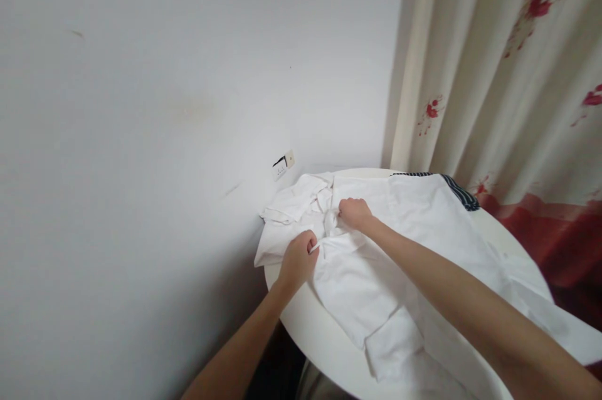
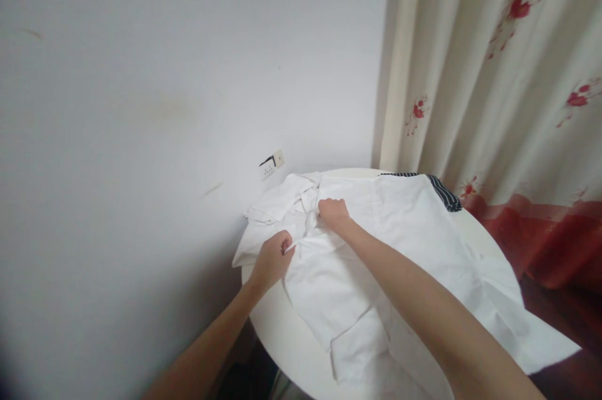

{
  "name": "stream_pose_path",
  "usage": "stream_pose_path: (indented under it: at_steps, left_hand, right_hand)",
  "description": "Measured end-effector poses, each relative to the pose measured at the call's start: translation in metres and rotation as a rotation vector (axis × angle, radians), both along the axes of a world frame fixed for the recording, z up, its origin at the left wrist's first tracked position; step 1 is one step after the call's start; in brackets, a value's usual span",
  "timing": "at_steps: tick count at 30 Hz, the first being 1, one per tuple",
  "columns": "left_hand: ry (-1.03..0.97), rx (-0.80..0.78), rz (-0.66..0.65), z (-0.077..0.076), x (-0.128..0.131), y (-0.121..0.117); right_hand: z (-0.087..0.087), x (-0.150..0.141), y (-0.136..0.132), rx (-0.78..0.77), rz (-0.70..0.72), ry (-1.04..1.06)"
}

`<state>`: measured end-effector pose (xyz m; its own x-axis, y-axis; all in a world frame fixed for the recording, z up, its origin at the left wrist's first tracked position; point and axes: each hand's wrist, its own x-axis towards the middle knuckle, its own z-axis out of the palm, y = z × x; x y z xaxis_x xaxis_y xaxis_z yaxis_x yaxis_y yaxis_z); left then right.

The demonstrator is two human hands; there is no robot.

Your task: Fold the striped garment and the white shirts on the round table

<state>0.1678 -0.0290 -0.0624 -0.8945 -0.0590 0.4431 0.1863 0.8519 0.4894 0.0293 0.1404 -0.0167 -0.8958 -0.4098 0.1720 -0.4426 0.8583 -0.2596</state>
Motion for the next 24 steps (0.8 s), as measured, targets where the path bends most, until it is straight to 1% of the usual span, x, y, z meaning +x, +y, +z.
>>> stream_pose_path:
  at_steps: [2, 3, 7, 8, 9, 12, 13, 14, 15, 17, 19, 21, 24]
  left_hand:
    - [0.008, -0.019, 0.054, -0.002, 0.005, -0.006]
    - [0.010, -0.031, 0.084, -0.002, 0.008, -0.009]
    - [0.001, -0.076, 0.210, -0.008, 0.022, -0.020]
    - [0.006, -0.086, 0.234, -0.009, 0.026, -0.022]
    - [0.017, -0.093, 0.253, -0.011, 0.031, -0.024]
    - [0.075, -0.082, 0.274, -0.016, 0.043, -0.028]
    - [0.092, -0.068, 0.276, -0.018, 0.046, -0.030]
    - [0.101, -0.053, 0.274, -0.020, 0.049, -0.031]
    - [0.102, -0.040, 0.268, -0.022, 0.052, -0.032]
    - [0.086, -0.031, 0.242, -0.027, 0.055, -0.033]
    - [0.053, -0.048, 0.191, -0.033, 0.057, -0.033]
    - [0.024, -0.071, 0.151, -0.038, 0.059, -0.033]
    - [0.003, -0.078, 0.139, -0.042, 0.061, -0.031]
  right_hand:
    - [0.009, -0.005, -0.003, -0.089, -0.045, 0.014]
    - [0.014, -0.007, -0.004, -0.157, -0.072, 0.026]
    - [0.031, -0.017, -0.004, -0.487, -0.188, 0.087]
    - [0.033, -0.019, -0.003, -0.613, -0.214, 0.096]
    - [0.035, -0.021, -0.001, -0.777, -0.238, 0.092]
    - [0.038, -0.025, 0.016, -1.424, -0.282, -0.029]
    - [0.038, -0.026, 0.024, -1.604, -0.290, -0.090]
    - [0.038, -0.026, 0.033, -1.721, -0.294, -0.148]
    - [0.037, -0.027, 0.044, -1.801, -0.294, -0.202]
    - [0.032, -0.026, 0.064, -1.895, -0.301, -0.296]
    - [0.022, -0.022, 0.082, -1.927, -0.327, -0.388]
    - [0.007, -0.015, 0.095, -1.921, -0.386, -0.477]
    - [-0.017, -0.007, 0.107, -1.868, -0.465, -0.588]
